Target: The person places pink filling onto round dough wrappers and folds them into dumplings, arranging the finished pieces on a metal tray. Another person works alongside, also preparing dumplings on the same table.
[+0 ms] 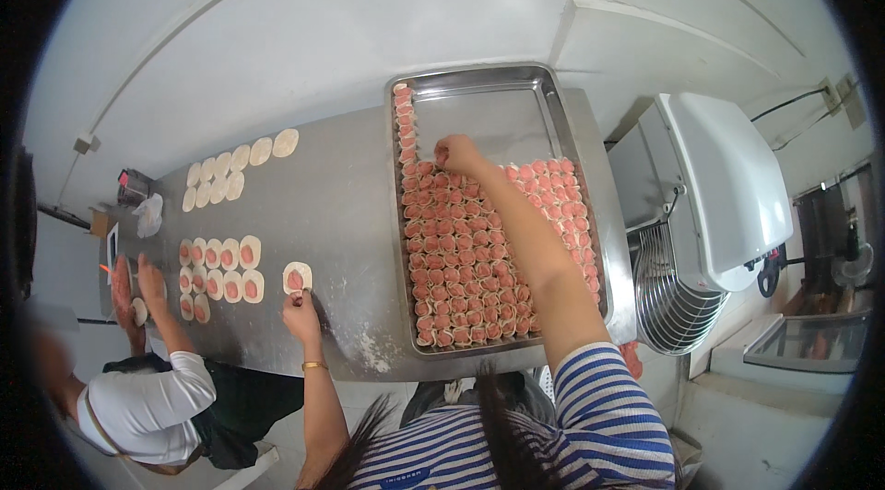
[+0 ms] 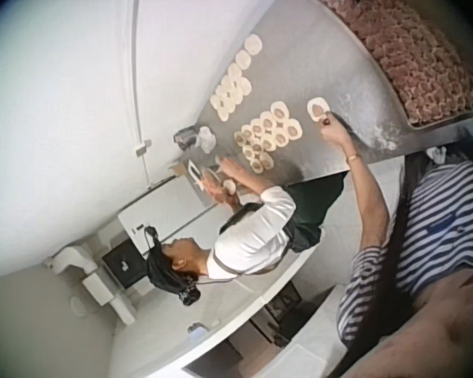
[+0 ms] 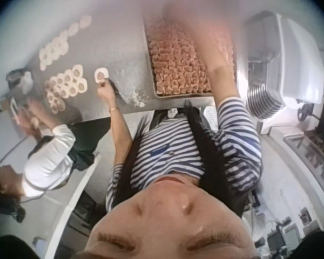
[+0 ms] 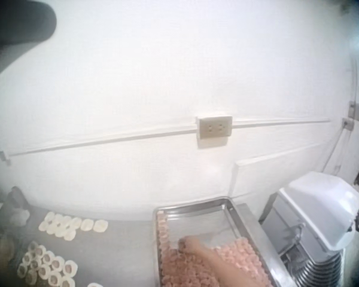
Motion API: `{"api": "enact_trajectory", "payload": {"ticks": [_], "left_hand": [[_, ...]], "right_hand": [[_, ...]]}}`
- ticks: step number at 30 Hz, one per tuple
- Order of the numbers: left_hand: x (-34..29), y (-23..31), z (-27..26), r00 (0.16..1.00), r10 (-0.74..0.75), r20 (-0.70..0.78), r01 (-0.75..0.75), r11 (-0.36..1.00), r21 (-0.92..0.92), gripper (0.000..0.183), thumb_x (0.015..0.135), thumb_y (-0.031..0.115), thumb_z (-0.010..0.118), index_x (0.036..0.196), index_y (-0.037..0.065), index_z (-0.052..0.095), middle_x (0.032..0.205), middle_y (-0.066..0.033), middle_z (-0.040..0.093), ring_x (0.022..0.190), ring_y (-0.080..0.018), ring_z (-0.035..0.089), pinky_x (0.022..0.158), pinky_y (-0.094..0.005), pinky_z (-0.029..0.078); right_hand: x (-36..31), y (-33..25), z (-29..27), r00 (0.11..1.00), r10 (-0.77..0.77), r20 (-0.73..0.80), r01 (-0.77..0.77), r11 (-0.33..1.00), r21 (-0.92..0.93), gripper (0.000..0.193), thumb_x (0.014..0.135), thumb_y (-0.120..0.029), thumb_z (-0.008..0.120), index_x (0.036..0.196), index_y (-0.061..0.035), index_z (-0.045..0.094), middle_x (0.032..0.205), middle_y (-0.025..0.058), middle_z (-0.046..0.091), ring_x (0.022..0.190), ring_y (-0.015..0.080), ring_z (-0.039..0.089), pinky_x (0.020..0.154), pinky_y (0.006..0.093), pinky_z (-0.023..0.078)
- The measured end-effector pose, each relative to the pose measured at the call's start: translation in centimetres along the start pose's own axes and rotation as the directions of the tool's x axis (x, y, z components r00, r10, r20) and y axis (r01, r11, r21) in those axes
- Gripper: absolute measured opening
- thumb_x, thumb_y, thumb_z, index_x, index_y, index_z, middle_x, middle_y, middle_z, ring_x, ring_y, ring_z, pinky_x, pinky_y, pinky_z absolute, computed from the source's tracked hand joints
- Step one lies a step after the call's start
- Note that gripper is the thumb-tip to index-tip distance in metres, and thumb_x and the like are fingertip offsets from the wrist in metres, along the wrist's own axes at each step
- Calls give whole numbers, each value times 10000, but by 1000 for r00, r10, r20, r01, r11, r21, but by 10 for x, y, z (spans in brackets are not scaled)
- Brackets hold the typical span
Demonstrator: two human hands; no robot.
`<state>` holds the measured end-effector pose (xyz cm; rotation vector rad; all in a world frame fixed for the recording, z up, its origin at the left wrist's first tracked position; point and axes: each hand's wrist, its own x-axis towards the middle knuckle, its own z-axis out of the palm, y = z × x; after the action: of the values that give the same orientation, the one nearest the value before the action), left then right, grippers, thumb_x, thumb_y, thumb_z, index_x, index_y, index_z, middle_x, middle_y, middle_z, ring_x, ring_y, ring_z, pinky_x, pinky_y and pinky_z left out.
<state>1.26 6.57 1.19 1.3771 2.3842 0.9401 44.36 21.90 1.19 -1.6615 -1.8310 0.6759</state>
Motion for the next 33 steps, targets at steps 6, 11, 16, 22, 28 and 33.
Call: {"api": "enact_trajectory", "payload": {"ticks": [6,11,16,22,28,33], "left_hand": [[-2,6,1,1000,-23,-14,23,999,34,211,748,211,672,782,7,636,687,-121,629,624,-288,606,602,-392,468],[0,0,2,999,-52,-4,52,997,59,227,748,225,679,830,15,653,717,-124,647,673,-274,630,630,-391,473],[2,-6,5,1000,9,3,-9,1000,21,212,749,202,674,803,0,638,728,-129,632,658,-283,611,625,-387,469],[-3,-12,2,999,36,8,-36,999,-6,207,752,187,667,808,-10,635,742,-133,627,667,-287,608,635,-380,471],[-8,-15,-1,998,44,35,-43,998,-41,183,736,143,676,819,-12,628,744,-132,620,659,-260,599,637,-362,470],[-14,-54,0,996,-49,79,76,915,-395,146,765,73,659,865,-13,594,749,-63,604,669,-160,571,632,-302,460]], "right_hand": [[0,0,-14,978,17,207,-20,1000,11,274,680,-51,641,948,-69,693,903,99,668,756,218,627,698,311,505],[-4,-11,-13,982,-9,189,8,1000,4,288,693,-51,636,973,-74,695,944,115,672,793,227,638,729,316,508],[-1,3,-6,995,1,97,4,999,-50,264,685,-107,649,941,-61,699,898,148,680,809,296,648,764,353,508],[2,-23,-7,977,62,204,-24,983,-182,230,706,-136,638,899,-32,708,792,162,678,761,314,661,739,362,519],[0,-6,2,995,-7,95,8,1000,-12,264,741,-131,598,969,-44,700,852,211,666,780,312,662,730,360,514],[-1,-19,-5,969,103,225,-81,991,-106,338,751,-110,590,1076,-42,656,967,224,653,853,319,654,759,359,508]]}}
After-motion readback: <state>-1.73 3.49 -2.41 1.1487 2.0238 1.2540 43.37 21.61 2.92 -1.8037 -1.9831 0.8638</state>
